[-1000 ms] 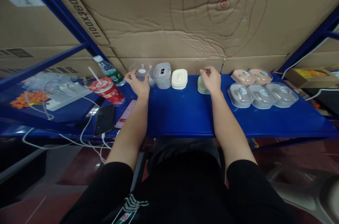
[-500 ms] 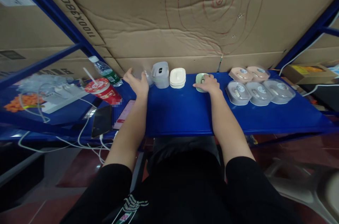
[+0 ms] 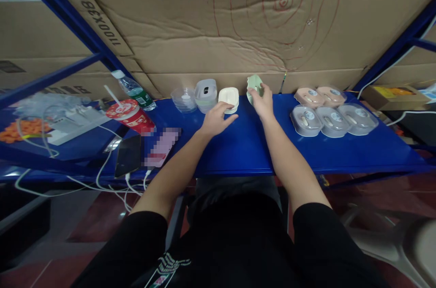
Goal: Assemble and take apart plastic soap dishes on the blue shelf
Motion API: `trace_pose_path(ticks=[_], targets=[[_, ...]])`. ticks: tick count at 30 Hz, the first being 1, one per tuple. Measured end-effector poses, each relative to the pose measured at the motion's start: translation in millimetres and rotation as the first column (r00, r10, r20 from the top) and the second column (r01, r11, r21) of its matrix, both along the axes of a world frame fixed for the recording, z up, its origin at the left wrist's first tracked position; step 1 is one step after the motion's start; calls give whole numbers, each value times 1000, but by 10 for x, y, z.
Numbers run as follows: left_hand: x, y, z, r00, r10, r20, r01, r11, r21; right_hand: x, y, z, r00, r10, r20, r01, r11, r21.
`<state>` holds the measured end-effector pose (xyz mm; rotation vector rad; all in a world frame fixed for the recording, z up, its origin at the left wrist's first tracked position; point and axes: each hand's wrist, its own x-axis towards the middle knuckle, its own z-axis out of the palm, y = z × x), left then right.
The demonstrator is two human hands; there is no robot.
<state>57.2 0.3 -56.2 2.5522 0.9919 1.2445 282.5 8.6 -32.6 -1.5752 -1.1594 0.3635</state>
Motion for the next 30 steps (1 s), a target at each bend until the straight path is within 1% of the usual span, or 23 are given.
trace_pose_path(ticks=[1,3,6,9,12,14,18,21,24,26,30], targets=[[47,-32,-8,1000,-14,-8,14,1000,-24,-115,6,-12,995,44,-86,-39,998,57],[107,-64,-15,999,-32,15,33,998,-50,-351,-19,-28,973,151,-177,-128,983,132],[109,-54,0,995,-67,78,69,997,-17,-623,-110,-36,958,227,-173,-191,961,200],[60,-29,26,991,-84,109,81,996,32,-726,-179,-40,960,245,-136,-215,956,201],[31,-14,28,990,-52,129,49,999,23,-715,-178,-56,968,225,-112,-202,962,187],[30,-7,15,989,-36,144,34,999,13,-680,-142,-70,972,204,-119,-176,962,210],[17,2,-3,986,5,167,-10,999,31,-545,-31,-83,975,118,-190,-73,971,227],[-6,22,-4,989,83,123,-84,996,8,-405,29,-78,983,34,-182,7,976,220],[-9,88,-33,985,163,58,-162,987,-23,-320,40,-69,991,-34,-128,62,972,227],[4,161,-76,979,204,21,-203,979,-33,-321,29,-63,997,-38,-63,51,976,212],[28,303,-162,972,229,-54,-231,973,-30,-403,-14,-48,998,19,53,-28,983,179]])
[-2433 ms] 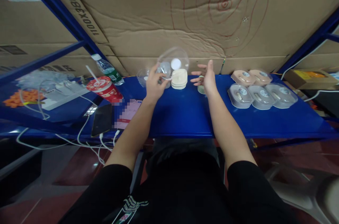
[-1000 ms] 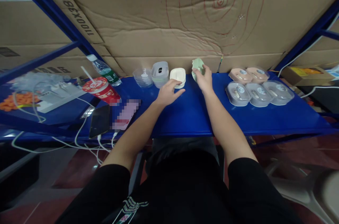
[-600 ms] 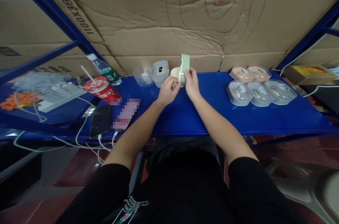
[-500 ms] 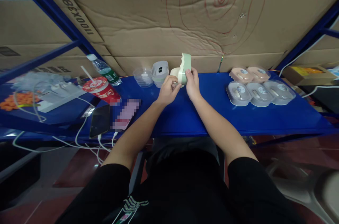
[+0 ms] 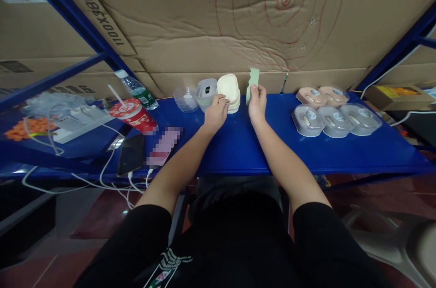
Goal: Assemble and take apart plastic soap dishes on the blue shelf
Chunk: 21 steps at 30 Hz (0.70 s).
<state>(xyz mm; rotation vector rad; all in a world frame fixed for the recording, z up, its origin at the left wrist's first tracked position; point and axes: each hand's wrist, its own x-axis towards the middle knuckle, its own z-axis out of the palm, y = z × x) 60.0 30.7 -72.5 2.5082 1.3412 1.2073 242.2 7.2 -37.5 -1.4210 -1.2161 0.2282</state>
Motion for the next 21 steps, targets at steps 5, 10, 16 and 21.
trace_pose_path(ticks=[5,10,16,21], targets=[[-2,2,18,998,26,-56,-28,999,-32,-60,-69,30,999,39,2,-39,999,14],[26,-206,143,996,-79,34,76,994,85,-80,-188,28,996,89,28,-90,996,20],[74,-394,200,969,-248,-12,247,958,143,-284,-327,-5,967,162,198,-190,973,129],[-133,-216,274,985,-164,44,152,967,204,-26,-421,250,918,33,396,-54,998,42]])
